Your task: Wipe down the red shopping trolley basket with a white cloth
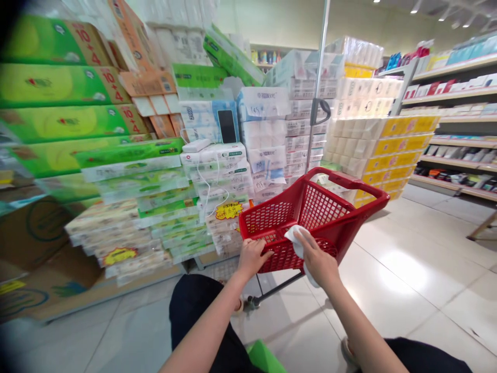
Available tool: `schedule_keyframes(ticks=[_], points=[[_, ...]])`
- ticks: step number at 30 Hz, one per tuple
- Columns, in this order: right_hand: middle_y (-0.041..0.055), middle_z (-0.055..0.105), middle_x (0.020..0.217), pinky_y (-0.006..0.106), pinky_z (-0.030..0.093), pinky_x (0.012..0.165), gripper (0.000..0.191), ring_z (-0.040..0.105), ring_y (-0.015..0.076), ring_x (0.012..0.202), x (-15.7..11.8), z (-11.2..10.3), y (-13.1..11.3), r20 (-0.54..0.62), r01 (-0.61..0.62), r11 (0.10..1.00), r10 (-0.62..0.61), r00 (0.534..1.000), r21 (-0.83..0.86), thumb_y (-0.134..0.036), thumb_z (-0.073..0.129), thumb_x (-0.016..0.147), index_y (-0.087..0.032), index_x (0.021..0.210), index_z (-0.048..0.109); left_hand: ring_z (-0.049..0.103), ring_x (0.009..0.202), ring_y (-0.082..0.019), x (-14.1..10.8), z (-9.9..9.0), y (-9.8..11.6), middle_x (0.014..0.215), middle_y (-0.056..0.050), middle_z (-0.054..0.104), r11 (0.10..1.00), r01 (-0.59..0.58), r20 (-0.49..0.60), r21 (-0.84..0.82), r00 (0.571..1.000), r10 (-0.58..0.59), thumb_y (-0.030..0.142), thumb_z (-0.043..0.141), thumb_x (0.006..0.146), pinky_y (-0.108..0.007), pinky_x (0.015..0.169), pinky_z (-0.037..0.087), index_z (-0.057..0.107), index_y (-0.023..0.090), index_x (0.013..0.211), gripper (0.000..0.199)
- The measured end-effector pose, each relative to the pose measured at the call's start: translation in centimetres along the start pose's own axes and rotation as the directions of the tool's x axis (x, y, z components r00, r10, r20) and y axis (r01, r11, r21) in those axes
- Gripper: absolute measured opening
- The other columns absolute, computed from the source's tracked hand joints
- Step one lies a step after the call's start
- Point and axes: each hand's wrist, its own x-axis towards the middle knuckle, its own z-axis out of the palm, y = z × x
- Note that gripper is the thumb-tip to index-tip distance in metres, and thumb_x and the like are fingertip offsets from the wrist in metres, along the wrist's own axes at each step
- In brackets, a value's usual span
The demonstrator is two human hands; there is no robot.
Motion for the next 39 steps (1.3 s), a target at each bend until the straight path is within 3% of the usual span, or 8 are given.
schedule_keyframes(ticks=[4, 13, 17, 23, 27, 33, 36, 39], points=[[0.0002, 0.023, 0.159, 0.030, 0.056, 0.062, 0.070, 0.069, 0.0174, 0.086, 0.3, -0.8, 2.5, -0.073, -0.096, 0.995, 0.097, 0.993, 0.014, -0.022, 0.036, 0.091, -0.044, 0.152, 0.009, 0.060, 0.081, -0.019, 0.0, 0.2, 0.6, 0.082, -0.002, 0.066, 1.000, -0.002, -0.014, -0.003, 1.000, 0.002, 0.050, 0.057, 0.090, -0.036, 0.087, 0.035, 0.057, 0.021, 0.089, 0.029], [0.0017, 0.023, 0.159, 0.031, 0.054, 0.060, 0.066, 0.069, 0.0145, 0.071, -0.7, 2.0, -6.2, 0.052, 0.100, 0.995, -0.101, 0.993, 0.019, -0.022, 0.034, 0.093, -0.045, 0.151, 0.012, 0.061, 0.083, -0.020, 0.3, 0.0, 1.4, 0.083, -0.003, 0.068, 1.000, 0.008, 0.015, -0.022, 1.000, -0.008, 0.032, 0.065, 0.085, -0.036, 0.085, 0.035, 0.059, 0.020, 0.091, 0.015], [-0.0028, 0.026, 0.158, 0.030, 0.054, 0.059, 0.066, 0.069, 0.0151, 0.076, -0.5, 0.9, -3.3, 0.045, 0.115, 0.993, -0.114, 0.992, -0.002, -0.021, 0.033, 0.094, -0.049, 0.150, 0.012, 0.060, 0.084, -0.021, 0.1, -0.2, 1.4, 0.083, -0.002, 0.068, 1.000, 0.006, 0.011, -0.030, 1.000, -0.006, 0.038, 0.065, 0.086, -0.036, 0.086, 0.035, 0.058, 0.020, 0.091, 0.020], [0.0001, 0.026, 0.158, 0.029, 0.054, 0.058, 0.065, 0.068, 0.0149, 0.078, 0.2, -1.2, 3.6, -0.066, -0.088, 0.996, 0.088, 0.994, -0.003, -0.022, 0.032, 0.094, -0.044, 0.152, 0.012, 0.060, 0.081, -0.019, 0.2, 0.1, 1.7, 0.081, -0.001, 0.066, 0.999, -0.013, 0.008, -0.038, 1.000, 0.014, 0.046, 0.061, 0.089, -0.035, 0.086, 0.035, 0.055, 0.020, 0.086, 0.026], [0.0025, 0.021, 0.159, 0.031, 0.054, 0.056, 0.065, 0.068, 0.0153, 0.074, 0.1, -0.1, 0.9, -0.057, -0.114, 0.993, 0.114, 0.992, -0.007, -0.022, 0.033, 0.093, -0.040, 0.152, 0.013, 0.060, 0.082, -0.020, 0.5, 0.5, 2.3, 0.084, -0.003, 0.067, 1.000, 0.005, -0.002, -0.025, 1.000, -0.005, 0.047, 0.062, 0.087, -0.036, 0.086, 0.035, 0.056, 0.021, 0.089, 0.027], [0.0063, 0.021, 0.159, 0.029, 0.054, 0.057, 0.075, 0.068, 0.0137, 0.068, -1.3, 2.2, -6.6, 0.032, 0.082, 0.996, -0.082, 0.996, 0.025, -0.017, 0.037, 0.090, -0.040, 0.153, 0.003, 0.061, 0.085, -0.022, 0.8, 0.8, 2.7, 0.085, -0.006, 0.067, 1.000, -0.007, 0.036, -0.011, 0.999, 0.007, 0.022, 0.059, 0.086, -0.036, 0.084, 0.036, 0.059, 0.020, 0.093, 0.008], [0.0044, 0.021, 0.159, 0.028, 0.053, 0.056, 0.078, 0.069, 0.0139, 0.070, -1.5, 1.8, -5.7, 0.059, 0.140, 0.990, -0.139, 0.989, -0.012, -0.015, 0.037, 0.089, -0.044, 0.152, 0.001, 0.061, 0.085, -0.022, 0.7, 0.8, 2.6, 0.084, -0.006, 0.067, 1.000, -0.013, 0.039, -0.002, 0.999, 0.013, 0.024, 0.060, 0.085, -0.036, 0.083, 0.036, 0.059, 0.019, 0.093, 0.009], [0.0014, 0.021, 0.159, 0.029, 0.054, 0.058, 0.078, 0.069, 0.0143, 0.072, -1.2, 0.4, -1.6, 0.059, 0.080, 0.995, -0.076, 0.995, -0.064, -0.016, 0.037, 0.090, -0.048, 0.150, 0.000, 0.061, 0.083, -0.022, 0.7, 0.8, 2.6, 0.082, -0.005, 0.067, 1.000, -0.008, 0.020, 0.013, 1.000, 0.008, 0.040, 0.062, 0.088, -0.036, 0.084, 0.036, 0.059, 0.019, 0.092, 0.021]])
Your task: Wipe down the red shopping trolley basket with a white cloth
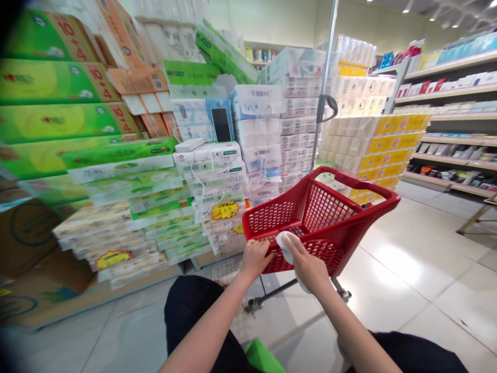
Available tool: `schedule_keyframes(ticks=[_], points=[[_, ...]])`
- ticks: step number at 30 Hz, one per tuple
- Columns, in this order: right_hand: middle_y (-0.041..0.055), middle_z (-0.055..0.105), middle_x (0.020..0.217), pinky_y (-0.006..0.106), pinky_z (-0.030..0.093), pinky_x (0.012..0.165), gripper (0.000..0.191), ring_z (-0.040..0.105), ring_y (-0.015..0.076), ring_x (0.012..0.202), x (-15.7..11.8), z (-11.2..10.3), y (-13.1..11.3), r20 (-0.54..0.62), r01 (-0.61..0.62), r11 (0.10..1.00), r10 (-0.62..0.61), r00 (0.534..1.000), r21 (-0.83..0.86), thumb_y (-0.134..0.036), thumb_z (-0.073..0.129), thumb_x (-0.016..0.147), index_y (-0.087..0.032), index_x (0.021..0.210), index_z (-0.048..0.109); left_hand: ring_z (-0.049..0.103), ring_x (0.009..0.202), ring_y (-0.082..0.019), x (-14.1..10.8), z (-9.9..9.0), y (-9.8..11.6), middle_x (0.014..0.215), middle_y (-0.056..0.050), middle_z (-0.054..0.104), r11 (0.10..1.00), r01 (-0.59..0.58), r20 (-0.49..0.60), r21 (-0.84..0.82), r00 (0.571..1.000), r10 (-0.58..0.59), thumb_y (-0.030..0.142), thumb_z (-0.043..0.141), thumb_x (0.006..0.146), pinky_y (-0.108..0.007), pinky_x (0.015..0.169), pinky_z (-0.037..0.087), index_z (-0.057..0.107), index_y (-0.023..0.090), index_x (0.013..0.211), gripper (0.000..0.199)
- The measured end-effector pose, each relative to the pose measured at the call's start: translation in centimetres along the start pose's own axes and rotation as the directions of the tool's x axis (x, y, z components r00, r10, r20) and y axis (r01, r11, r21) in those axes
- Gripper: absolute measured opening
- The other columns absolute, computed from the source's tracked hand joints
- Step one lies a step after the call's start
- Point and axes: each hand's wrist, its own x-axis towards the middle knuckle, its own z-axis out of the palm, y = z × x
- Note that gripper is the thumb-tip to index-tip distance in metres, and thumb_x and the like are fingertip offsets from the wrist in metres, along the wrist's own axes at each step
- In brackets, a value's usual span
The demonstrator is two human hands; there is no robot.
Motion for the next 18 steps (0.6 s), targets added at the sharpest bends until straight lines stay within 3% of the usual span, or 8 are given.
schedule_keyframes(ticks=[3, 6, 8, 10, 14, 16, 18], points=[[-0.0002, 0.021, 0.160, 0.029, 0.054, 0.058, 0.077, 0.069, 0.0162, 0.076, -0.1, -1.2, 4.9, -0.055, -0.142, 0.990, 0.141, 0.988, -0.009, -0.019, 0.038, 0.090, -0.049, 0.150, -0.001, 0.060, 0.080, -0.021, 0.0, 0.1, 0.1, 0.081, -0.004, 0.066, 1.000, -0.010, -0.020, 0.007, 1.000, 0.010, 0.050, 0.057, 0.090, -0.035, 0.082, 0.036, 0.058, 0.020, 0.091, 0.030], [0.0010, 0.019, 0.160, 0.030, 0.055, 0.058, 0.077, 0.069, 0.0178, 0.082, -0.1, -1.8, 7.1, -0.100, -0.204, 0.979, 0.203, 0.974, 0.004, -0.021, 0.039, 0.088, -0.046, 0.151, 0.001, 0.060, 0.080, -0.021, 0.0, 0.3, 0.3, 0.081, -0.004, 0.066, 1.000, -0.018, -0.034, 0.007, 0.999, 0.019, 0.053, 0.055, 0.090, -0.035, 0.082, 0.036, 0.057, 0.020, 0.091, 0.033], [0.0037, 0.019, 0.160, 0.031, 0.055, 0.059, 0.077, 0.069, 0.0173, 0.079, -0.1, -1.5, 5.9, -0.102, -0.214, 0.977, 0.214, 0.971, 0.008, -0.020, 0.039, 0.088, -0.043, 0.152, 0.003, 0.060, 0.080, -0.021, 0.1, 0.4, 0.5, 0.081, -0.004, 0.066, 1.000, -0.018, -0.039, 0.000, 0.999, 0.018, 0.052, 0.055, 0.090, -0.035, 0.082, 0.036, 0.057, 0.020, 0.091, 0.032], [0.0056, 0.019, 0.160, 0.032, 0.055, 0.059, 0.076, 0.069, 0.0157, 0.072, -0.2, -0.7, 3.1, -0.073, -0.182, 0.983, 0.183, 0.980, 0.021, -0.019, 0.037, 0.089, -0.041, 0.153, 0.003, 0.060, 0.081, -0.021, 0.2, 0.5, 0.7, 0.081, -0.004, 0.066, 1.000, -0.014, -0.038, -0.007, 0.999, 0.013, 0.048, 0.057, 0.090, -0.036, 0.083, 0.036, 0.058, 0.020, 0.092, 0.028], [0.0030, 0.018, 0.160, 0.029, 0.054, 0.058, 0.074, 0.069, 0.0145, 0.071, -0.4, 0.9, -2.8, -0.014, 0.003, 0.998, -0.002, 1.000, 0.066, -0.017, 0.035, 0.090, -0.041, 0.153, 0.004, 0.061, 0.085, -0.021, 0.3, 0.3, 0.6, 0.084, -0.005, 0.067, 1.000, -0.015, -0.014, -0.019, 1.000, 0.014, 0.033, 0.060, 0.089, -0.036, 0.084, 0.037, 0.059, 0.020, 0.096, 0.016], [0.0009, 0.018, 0.160, 0.028, 0.053, 0.055, 0.075, 0.069, 0.0148, 0.073, -0.5, 1.0, -3.4, -0.012, 0.059, 0.997, -0.058, 0.998, 0.053, -0.016, 0.035, 0.090, -0.043, 0.152, 0.002, 0.061, 0.086, -0.021, 0.2, 0.1, 0.2, 0.086, -0.005, 0.067, 0.999, -0.029, 0.004, -0.028, 1.000, 0.030, 0.033, 0.060, 0.089, -0.035, 0.082, 0.037, 0.059, 0.020, 0.095, 0.015], [-0.0001, 0.018, 0.160, 0.027, 0.053, 0.054, 0.076, 0.069, 0.0149, 0.075, -0.4, 0.6, -1.9, -0.017, 0.058, 0.998, -0.057, 0.998, 0.019, -0.015, 0.034, 0.091, -0.045, 0.151, 0.000, 0.061, 0.085, -0.021, 0.2, -0.3, -0.5, 0.086, -0.004, 0.067, 0.998, -0.045, 0.019, -0.033, 0.999, 0.046, 0.040, 0.059, 0.090, -0.034, 0.082, 0.037, 0.059, 0.020, 0.092, 0.020]])
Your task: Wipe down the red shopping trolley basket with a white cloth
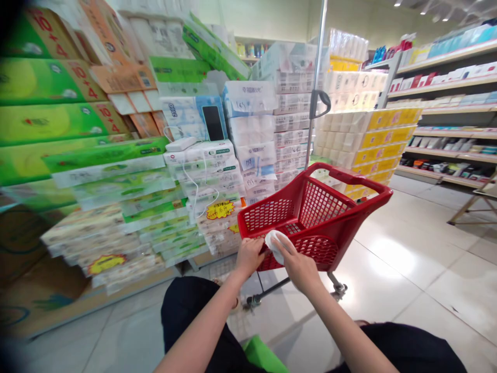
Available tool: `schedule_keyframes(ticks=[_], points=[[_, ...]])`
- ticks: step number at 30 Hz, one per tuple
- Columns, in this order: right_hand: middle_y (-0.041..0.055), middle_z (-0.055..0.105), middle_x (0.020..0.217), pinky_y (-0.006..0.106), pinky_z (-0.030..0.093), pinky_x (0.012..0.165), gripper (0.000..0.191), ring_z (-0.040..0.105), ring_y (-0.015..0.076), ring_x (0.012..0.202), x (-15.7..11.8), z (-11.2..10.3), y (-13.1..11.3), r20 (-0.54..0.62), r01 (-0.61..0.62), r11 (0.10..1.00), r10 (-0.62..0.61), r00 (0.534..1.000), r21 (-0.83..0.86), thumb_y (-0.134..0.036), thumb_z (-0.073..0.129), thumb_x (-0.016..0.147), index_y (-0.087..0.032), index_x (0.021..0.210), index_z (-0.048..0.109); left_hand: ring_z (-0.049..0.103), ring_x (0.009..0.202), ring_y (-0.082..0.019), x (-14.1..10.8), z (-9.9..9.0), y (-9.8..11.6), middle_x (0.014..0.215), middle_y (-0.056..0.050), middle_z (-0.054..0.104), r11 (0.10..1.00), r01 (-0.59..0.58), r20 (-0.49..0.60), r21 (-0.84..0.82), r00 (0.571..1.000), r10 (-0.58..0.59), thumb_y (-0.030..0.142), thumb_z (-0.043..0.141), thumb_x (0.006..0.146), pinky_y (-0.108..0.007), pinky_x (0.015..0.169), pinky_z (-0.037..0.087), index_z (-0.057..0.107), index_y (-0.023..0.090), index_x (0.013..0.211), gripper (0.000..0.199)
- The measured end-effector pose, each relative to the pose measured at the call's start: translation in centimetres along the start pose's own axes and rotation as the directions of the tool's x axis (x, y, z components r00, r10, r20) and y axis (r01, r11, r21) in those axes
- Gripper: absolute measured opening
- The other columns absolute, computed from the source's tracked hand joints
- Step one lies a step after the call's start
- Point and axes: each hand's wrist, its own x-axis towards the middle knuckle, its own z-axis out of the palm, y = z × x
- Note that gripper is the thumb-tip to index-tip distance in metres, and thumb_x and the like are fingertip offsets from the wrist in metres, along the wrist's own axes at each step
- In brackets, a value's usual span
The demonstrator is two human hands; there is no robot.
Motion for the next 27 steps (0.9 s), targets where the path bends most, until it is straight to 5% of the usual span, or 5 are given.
schedule_keyframes(ticks=[5, 8, 15, 20, 27], points=[[-0.0018, 0.017, 0.160, 0.028, 0.050, 0.049, 0.074, 0.069, 0.0159, 0.076, -0.2, -2.7, 8.1, -0.043, -0.199, 0.976, 0.196, 0.980, -0.093, -0.019, 0.034, 0.092, -0.047, 0.150, -0.002, 0.061, 0.082, -0.019, -0.2, -0.9, -2.1, 0.084, -0.003, 0.067, 1.000, -0.021, 0.032, 0.015, 0.999, 0.021, 0.049, 0.055, 0.092, -0.032, 0.081, 0.038, 0.060, 0.020, 0.092, 0.030], [-0.0016, 0.018, 0.160, 0.030, 0.050, 0.047, 0.070, 0.068, 0.0161, 0.071, -0.4, -3.7, 10.6, -0.050, -0.281, 0.950, 0.277, 0.960, -0.138, -0.023, 0.033, 0.094, -0.048, 0.150, 0.000, 0.061, 0.085, -0.019, -0.4, -1.6, -2.9, 0.086, -0.003, 0.067, 1.000, -0.017, 0.026, 0.020, 1.000, 0.016, 0.050, 0.051, 0.093, -0.033, 0.084, 0.039, 0.061, 0.020, 0.098, 0.031], [0.0002, 0.018, 0.160, 0.030, 0.052, 0.051, 0.071, 0.068, 0.0144, 0.069, 0.4, -2.0, 5.4, -0.037, -0.220, 0.971, 0.217, 0.975, -0.096, -0.021, 0.035, 0.092, -0.045, 0.152, 0.006, 0.056, 0.108, -0.023, 0.7, -3.4, 0.8, 0.114, -0.007, 0.063, 1.000, 0.014, -0.069, 0.025, 0.998, -0.012, 0.039, 0.052, 0.094, -0.043, 0.107, 0.031, 0.058, 0.025, 0.117, 0.028], [0.0033, 0.024, 0.159, 0.031, 0.054, 0.053, 0.069, 0.068, 0.0154, 0.069, 0.8, -1.2, 2.5, -0.031, -0.126, 0.986, 0.123, 0.992, -0.105, -0.021, 0.036, 0.092, -0.042, 0.152, 0.010, 0.052, 0.111, -0.027, 2.7, -1.3, 5.7, 0.123, -0.010, 0.058, 0.996, -0.038, -0.006, -0.083, 0.999, 0.037, 0.036, 0.060, 0.086, -0.042, 0.100, 0.038, 0.034, 0.020, 0.144, 0.065], [-0.0047, 0.028, 0.157, 0.029, 0.052, 0.050, 0.070, 0.068, 0.0145, 0.071, 0.3, -3.5, 7.3, -0.060, -0.166, 0.978, 0.160, 0.985, -0.124, -0.020, 0.034, 0.092, -0.048, 0.150, 0.009, 0.049, 0.111, -0.030, 2.6, 0.2, 5.8, 0.126, -0.012, 0.055, 0.999, -0.018, 0.012, -0.042, 1.000, 0.019, 0.039, 0.061, 0.083, -0.047, 0.101, 0.036, 0.020, 0.019, 0.150, 0.081]])
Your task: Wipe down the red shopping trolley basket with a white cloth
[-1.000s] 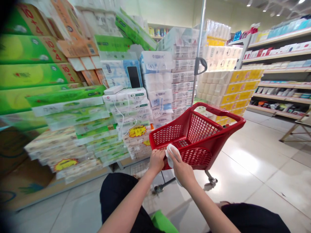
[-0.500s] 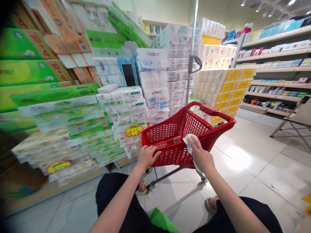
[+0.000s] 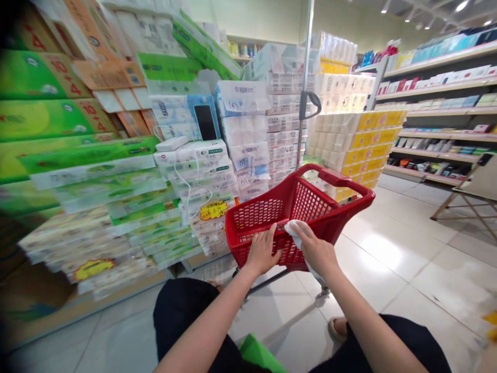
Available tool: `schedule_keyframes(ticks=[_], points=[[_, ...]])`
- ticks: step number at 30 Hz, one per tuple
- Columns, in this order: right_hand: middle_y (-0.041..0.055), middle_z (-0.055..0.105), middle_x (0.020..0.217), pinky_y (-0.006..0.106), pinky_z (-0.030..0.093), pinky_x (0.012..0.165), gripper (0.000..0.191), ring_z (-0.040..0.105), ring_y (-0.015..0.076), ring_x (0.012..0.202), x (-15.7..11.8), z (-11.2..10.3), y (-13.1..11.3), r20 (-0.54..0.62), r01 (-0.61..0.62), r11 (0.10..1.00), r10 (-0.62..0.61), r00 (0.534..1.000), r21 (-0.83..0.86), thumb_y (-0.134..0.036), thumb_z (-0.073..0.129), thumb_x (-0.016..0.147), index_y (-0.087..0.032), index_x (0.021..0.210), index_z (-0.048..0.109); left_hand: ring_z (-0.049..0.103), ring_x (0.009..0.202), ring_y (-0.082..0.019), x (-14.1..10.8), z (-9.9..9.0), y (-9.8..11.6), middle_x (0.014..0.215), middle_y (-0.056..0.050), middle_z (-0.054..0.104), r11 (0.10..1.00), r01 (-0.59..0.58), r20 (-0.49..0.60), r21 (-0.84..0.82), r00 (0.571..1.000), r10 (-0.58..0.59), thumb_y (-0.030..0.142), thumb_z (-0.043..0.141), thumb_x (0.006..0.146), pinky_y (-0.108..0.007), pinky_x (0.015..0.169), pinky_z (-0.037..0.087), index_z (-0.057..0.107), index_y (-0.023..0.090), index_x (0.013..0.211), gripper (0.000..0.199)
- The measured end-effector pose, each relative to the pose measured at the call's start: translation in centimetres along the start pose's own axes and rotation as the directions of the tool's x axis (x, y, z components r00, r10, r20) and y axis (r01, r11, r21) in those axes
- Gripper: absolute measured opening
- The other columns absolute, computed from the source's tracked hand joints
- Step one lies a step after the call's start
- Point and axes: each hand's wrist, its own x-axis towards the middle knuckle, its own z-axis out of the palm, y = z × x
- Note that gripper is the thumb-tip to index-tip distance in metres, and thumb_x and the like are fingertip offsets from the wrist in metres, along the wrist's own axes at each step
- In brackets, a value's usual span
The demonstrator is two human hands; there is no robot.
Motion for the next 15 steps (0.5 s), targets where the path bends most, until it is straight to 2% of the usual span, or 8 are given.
schedule_keyframes(ticks=[3, 6, 11, 15], points=[[-0.0045, 0.028, 0.157, 0.029, 0.049, 0.046, 0.069, 0.067, 0.0151, 0.069, -0.1, -1.1, 4.0, -0.026, -0.094, 0.995, 0.093, 0.995, -0.023, -0.023, 0.034, 0.093, -0.048, 0.150, 0.008, 0.049, 0.109, -0.029, -0.3, -0.2, 0.0, 0.123, -0.011, 0.054, 0.999, -0.025, 0.009, 0.048, 1.000, 0.025, 0.035, 0.059, 0.085, -0.046, 0.099, 0.037, 0.030, 0.022, 0.146, 0.069], [-0.0045, 0.030, 0.156, 0.029, 0.048, 0.044, 0.067, 0.067, 0.0155, 0.070, -0.6, -1.9, 6.2, -0.054, -0.148, 0.988, 0.146, 0.988, -0.046, -0.025, 0.035, 0.093, -0.049, 0.150, 0.010, 0.049, 0.108, -0.029, -0.8, -0.3, 0.7, 0.119, -0.010, 0.054, 0.996, -0.029, 0.002, 0.079, 1.000, 0.029, 0.033, 0.058, 0.085, -0.045, 0.097, 0.039, 0.033, 0.021, 0.144, 0.066], [-0.0074, 0.026, 0.158, 0.026, 0.049, 0.047, 0.065, 0.068, 0.0145, 0.077, -1.9, -2.1, 5.3, -0.093, -0.144, 0.990, 0.142, 0.985, -0.006, -0.025, 0.034, 0.094, -0.048, 0.150, 0.011, 0.050, 0.105, -0.028, -2.3, -0.7, 1.6, 0.121, -0.010, 0.055, 0.997, -0.039, 0.008, 0.074, 0.999, 0.038, 0.033, 0.056, 0.087, -0.043, 0.097, 0.039, 0.027, 0.021, 0.148, 0.068], [-0.0072, 0.025, 0.158, 0.024, 0.051, 0.048, 0.069, 0.068, 0.0138, 0.078, -2.8, -2.5, 4.2, -0.081, -0.093, 0.996, 0.093, 0.992, 0.012, -0.023, 0.035, 0.093, -0.049, 0.150, 0.006, 0.051, 0.106, -0.027, -3.7, -1.6, 1.3, 0.124, -0.009, 0.055, 0.994, -0.008, -0.003, 0.105, 1.000, 0.008, 0.033, 0.053, 0.090, -0.042, 0.098, 0.039, 0.022, 0.023, 0.151, 0.069]])
